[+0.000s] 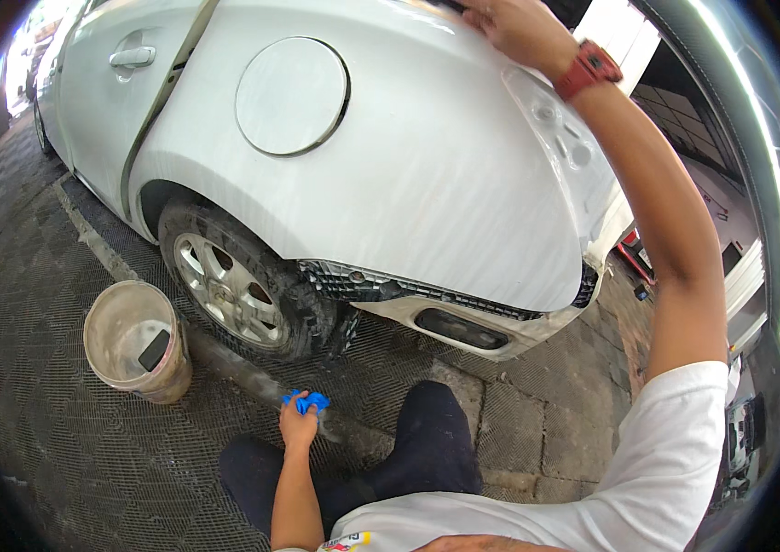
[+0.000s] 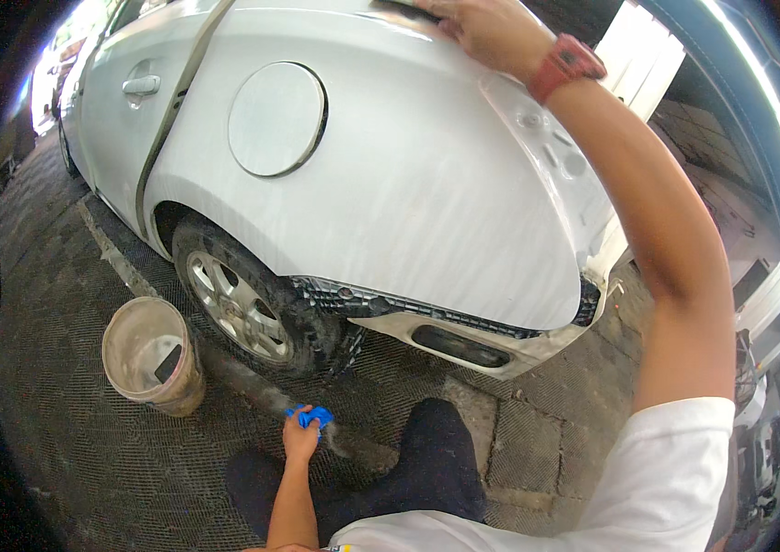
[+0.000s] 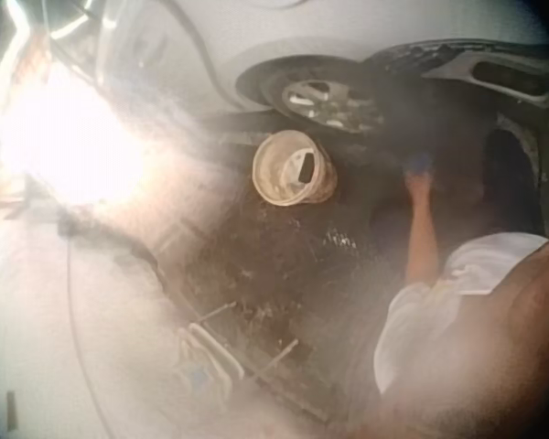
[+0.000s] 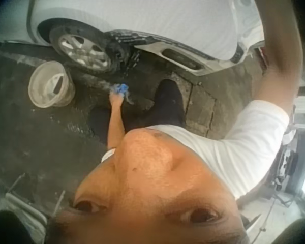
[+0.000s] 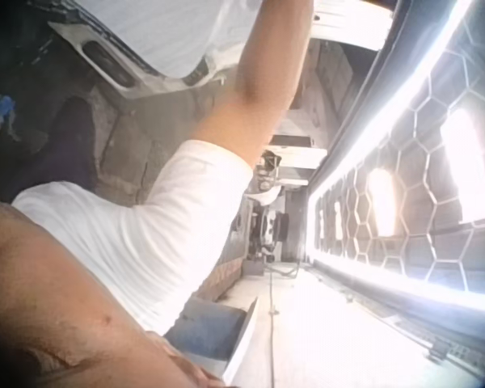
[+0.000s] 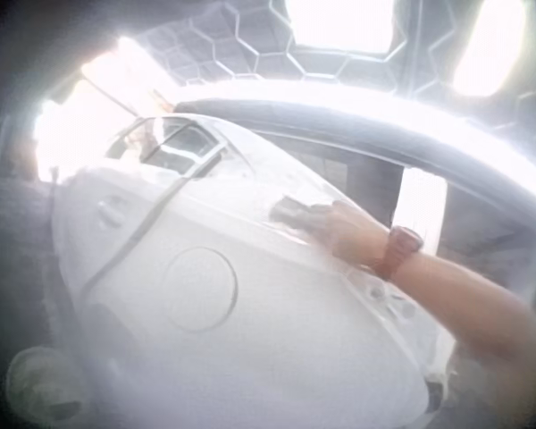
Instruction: The person wipes the front fender of a white car with a blue cloth and a small black tool, repeatedly dipping the cloth into a bucket of water. The person scrubs and wipes the surface around the fuel cap and lower fender area.
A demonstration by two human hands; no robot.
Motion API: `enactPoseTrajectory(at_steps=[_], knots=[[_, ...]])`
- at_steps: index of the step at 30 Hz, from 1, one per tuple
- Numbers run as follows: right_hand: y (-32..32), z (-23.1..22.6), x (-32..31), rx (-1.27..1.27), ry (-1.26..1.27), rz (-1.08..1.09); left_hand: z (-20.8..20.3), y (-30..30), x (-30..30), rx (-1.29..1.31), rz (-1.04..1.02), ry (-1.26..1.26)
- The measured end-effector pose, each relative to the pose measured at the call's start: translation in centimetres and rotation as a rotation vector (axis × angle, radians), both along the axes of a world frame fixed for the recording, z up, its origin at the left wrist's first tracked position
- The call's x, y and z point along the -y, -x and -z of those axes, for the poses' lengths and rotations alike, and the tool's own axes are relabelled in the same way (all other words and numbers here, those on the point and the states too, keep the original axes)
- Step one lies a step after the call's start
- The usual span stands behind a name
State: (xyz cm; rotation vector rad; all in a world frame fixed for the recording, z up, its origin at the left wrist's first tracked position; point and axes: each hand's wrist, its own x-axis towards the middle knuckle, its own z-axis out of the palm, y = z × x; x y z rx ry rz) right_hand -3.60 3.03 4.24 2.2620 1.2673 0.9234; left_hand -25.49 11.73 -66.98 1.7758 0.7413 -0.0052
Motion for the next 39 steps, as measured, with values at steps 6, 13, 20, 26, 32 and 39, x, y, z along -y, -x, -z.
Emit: enactPoseTrajectory(at_steps=[6,13,20,26,32,39], knots=[[2.7,0.7,-3.6,-0.042,-0.027,0.005,-0.1,0.1,-0.4,0.101,0.008,0.002],[-0.8,2.6,-5.1,0.129,0.070,-0.324,-0.2,0.4,-0.1,-0.001,-0.053,-0.044],[-3.3,0.7,-7.0,0.110,-0.023,-0.143,0.2,-0.5,1.6,0.020,0.038,0.026],[2.4,2.3,-6.9,-0.010,0.031,0.000,0.3,0.4,0.1,0.022,-0.049,0.055],[5.5,1.5,-7.2,-0.203,-0.194,0.262,1.9,0.2,0.4,-0.014,-0.028,0.057],[2.2,1.6,0.0,0.069,0.108,0.033,1.7,0.1,-1.0,0.029,-0.030,0.025]])
